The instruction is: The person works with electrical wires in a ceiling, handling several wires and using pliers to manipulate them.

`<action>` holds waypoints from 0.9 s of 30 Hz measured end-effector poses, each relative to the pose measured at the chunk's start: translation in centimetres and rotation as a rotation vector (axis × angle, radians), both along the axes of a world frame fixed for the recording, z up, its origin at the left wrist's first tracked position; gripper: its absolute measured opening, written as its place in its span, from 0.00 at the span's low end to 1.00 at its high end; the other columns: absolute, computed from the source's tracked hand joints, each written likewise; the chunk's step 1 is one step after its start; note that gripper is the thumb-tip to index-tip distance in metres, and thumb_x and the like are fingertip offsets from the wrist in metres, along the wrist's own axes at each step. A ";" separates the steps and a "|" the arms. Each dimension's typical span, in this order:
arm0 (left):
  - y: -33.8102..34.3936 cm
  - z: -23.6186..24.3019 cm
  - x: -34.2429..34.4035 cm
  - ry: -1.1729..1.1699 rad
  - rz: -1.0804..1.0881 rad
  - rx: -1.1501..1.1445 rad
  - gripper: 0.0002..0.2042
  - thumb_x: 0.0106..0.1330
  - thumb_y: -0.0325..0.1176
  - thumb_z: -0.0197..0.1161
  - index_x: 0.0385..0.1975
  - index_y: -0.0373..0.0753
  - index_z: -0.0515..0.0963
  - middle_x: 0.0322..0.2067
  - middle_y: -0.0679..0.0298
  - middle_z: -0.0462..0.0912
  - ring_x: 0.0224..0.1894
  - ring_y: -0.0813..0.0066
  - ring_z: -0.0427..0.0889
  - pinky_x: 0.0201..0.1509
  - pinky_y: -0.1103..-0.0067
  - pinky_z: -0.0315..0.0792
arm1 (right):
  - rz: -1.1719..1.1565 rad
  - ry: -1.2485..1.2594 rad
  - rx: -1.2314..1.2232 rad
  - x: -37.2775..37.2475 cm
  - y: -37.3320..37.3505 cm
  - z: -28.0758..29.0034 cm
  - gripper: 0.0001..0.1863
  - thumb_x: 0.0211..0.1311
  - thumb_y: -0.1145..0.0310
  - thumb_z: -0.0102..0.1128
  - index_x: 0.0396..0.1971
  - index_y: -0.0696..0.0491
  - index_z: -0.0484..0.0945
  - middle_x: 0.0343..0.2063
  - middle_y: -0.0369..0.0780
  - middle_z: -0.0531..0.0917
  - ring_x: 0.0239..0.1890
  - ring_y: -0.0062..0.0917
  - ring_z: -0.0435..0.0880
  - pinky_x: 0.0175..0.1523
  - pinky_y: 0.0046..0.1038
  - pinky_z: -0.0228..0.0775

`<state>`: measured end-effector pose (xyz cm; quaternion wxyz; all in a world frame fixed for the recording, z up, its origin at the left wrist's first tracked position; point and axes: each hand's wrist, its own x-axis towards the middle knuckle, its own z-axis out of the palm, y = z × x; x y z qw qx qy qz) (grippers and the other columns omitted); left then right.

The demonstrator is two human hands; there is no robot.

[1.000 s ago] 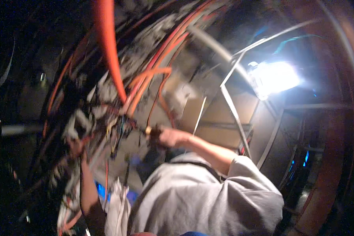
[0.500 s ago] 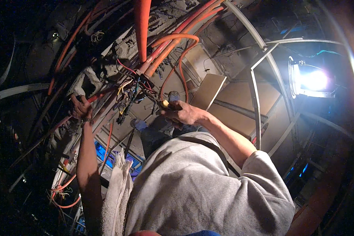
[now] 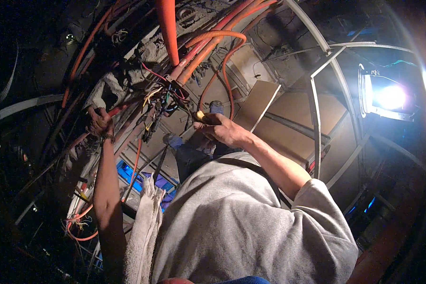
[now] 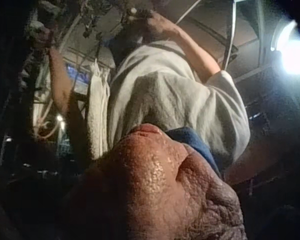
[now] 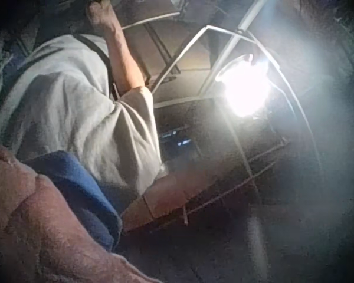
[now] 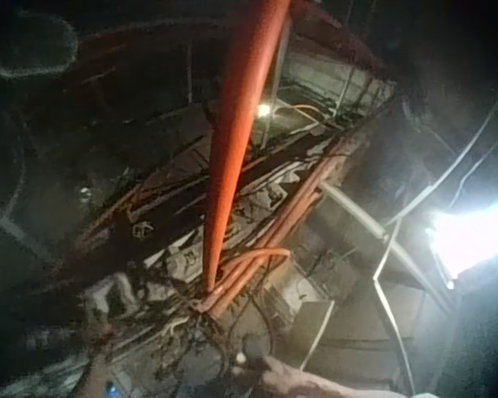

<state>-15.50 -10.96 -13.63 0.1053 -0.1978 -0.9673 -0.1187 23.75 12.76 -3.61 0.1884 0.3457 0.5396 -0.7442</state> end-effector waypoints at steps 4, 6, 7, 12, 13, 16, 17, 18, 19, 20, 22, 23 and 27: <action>0.2 2.0 0.2 -0.276 0.182 -0.198 0.30 0.70 0.57 0.44 0.68 0.47 0.64 0.63 0.55 0.74 0.61 0.49 0.75 0.65 0.49 0.58 | -0.017 -0.015 0.060 -0.1 0.1 0.7 0.34 0.66 0.42 0.60 0.53 0.60 0.75 0.33 0.36 0.80 0.33 0.19 0.75 0.39 0.24 0.69; -0.2 1.8 0.4 -0.305 0.191 -0.197 0.31 0.70 0.58 0.43 0.68 0.47 0.62 0.63 0.56 0.73 0.62 0.49 0.74 0.66 0.49 0.57 | 0.008 -0.050 0.058 -0.6 0.6 1.3 0.31 0.66 0.42 0.61 0.49 0.59 0.77 0.31 0.35 0.79 0.31 0.19 0.74 0.38 0.23 0.68; -0.4 1.3 0.4 -0.238 0.175 -0.192 0.31 0.70 0.58 0.43 0.68 0.47 0.62 0.64 0.56 0.73 0.62 0.49 0.74 0.66 0.48 0.56 | 0.008 -0.010 0.009 -1.1 0.9 1.5 0.28 0.67 0.43 0.60 0.45 0.58 0.78 0.28 0.34 0.77 0.28 0.19 0.72 0.35 0.23 0.67; -0.7 0.7 0.1 -0.229 0.159 -0.213 0.30 0.70 0.55 0.44 0.68 0.45 0.61 0.63 0.54 0.73 0.60 0.50 0.76 0.65 0.51 0.58 | -0.066 0.003 -0.005 -2.9 0.5 3.5 0.23 0.70 0.46 0.58 0.35 0.56 0.77 0.20 0.30 0.70 0.23 0.17 0.67 0.29 0.25 0.64; -0.6 0.5 0.1 -0.149 0.144 -0.190 0.29 0.69 0.55 0.46 0.66 0.46 0.63 0.58 0.54 0.77 0.57 0.48 0.77 0.63 0.49 0.58 | -0.130 0.011 -0.118 -2.9 0.2 3.0 0.23 0.70 0.47 0.58 0.35 0.55 0.77 0.21 0.30 0.70 0.23 0.17 0.67 0.29 0.26 0.64; -1.0 0.3 0.1 -0.044 0.065 -0.118 0.28 0.69 0.56 0.47 0.63 0.46 0.65 0.52 0.53 0.82 0.51 0.44 0.80 0.60 0.47 0.59 | -0.174 0.059 -0.149 -3.1 0.0 3.4 0.22 0.71 0.47 0.57 0.35 0.54 0.76 0.21 0.30 0.69 0.23 0.17 0.67 0.28 0.26 0.64; -1.2 0.4 0.1 -0.017 -0.001 -0.069 0.28 0.68 0.56 0.47 0.63 0.45 0.66 0.50 0.52 0.83 0.49 0.43 0.81 0.59 0.46 0.60 | -0.157 0.098 -0.068 -3.3 0.1 3.8 0.22 0.71 0.48 0.56 0.35 0.54 0.75 0.21 0.30 0.69 0.24 0.17 0.67 0.29 0.25 0.63; -1.4 0.4 0.2 -0.019 0.001 -0.069 0.28 0.68 0.56 0.47 0.63 0.45 0.66 0.50 0.52 0.83 0.49 0.43 0.81 0.59 0.46 0.60 | -0.155 0.096 -0.068 -3.1 -0.1 3.3 0.22 0.71 0.48 0.56 0.35 0.54 0.75 0.21 0.30 0.69 0.24 0.17 0.67 0.29 0.25 0.63; -1.4 0.5 0.3 -0.065 0.012 -0.060 0.29 0.68 0.57 0.48 0.62 0.45 0.66 0.48 0.51 0.84 0.46 0.43 0.82 0.57 0.45 0.61 | -0.086 0.131 0.089 -2.9 -0.2 2.6 0.21 0.71 0.48 0.57 0.36 0.55 0.74 0.23 0.30 0.71 0.25 0.18 0.67 0.30 0.25 0.63; -1.3 0.6 0.4 -0.112 0.021 -0.051 0.29 0.68 0.58 0.48 0.62 0.44 0.67 0.45 0.51 0.84 0.43 0.42 0.83 0.56 0.44 0.62 | -0.017 0.164 0.247 -2.6 -0.2 2.2 0.21 0.71 0.49 0.57 0.37 0.56 0.74 0.24 0.31 0.72 0.26 0.18 0.68 0.31 0.25 0.63; -0.9 -0.3 0.0 0.022 -0.012 -0.057 0.32 0.69 0.63 0.44 0.60 0.44 0.70 0.44 0.56 0.85 0.40 0.49 0.84 0.51 0.52 0.66 | 0.067 0.141 0.237 -1.9 0.7 2.3 0.21 0.70 0.50 0.59 0.39 0.56 0.74 0.25 0.32 0.74 0.28 0.19 0.69 0.33 0.26 0.64; -1.0 -1.0 -0.3 0.157 -0.045 -0.063 0.35 0.70 0.69 0.39 0.57 0.43 0.74 0.44 0.60 0.86 0.36 0.57 0.85 0.46 0.60 0.71 | 0.152 0.118 0.227 -1.7 1.3 2.5 0.21 0.69 0.52 0.60 0.42 0.57 0.74 0.27 0.33 0.76 0.30 0.19 0.71 0.35 0.27 0.64; -2.2 -4.9 -1.8 0.274 0.019 -0.281 0.33 0.71 0.67 0.41 0.54 0.44 0.78 0.42 0.65 0.87 0.34 0.63 0.84 0.46 0.65 0.72 | 0.185 0.090 0.281 -1.0 2.1 1.8 0.19 0.65 0.59 0.64 0.45 0.59 0.75 0.30 0.35 0.79 0.34 0.24 0.74 0.39 0.30 0.68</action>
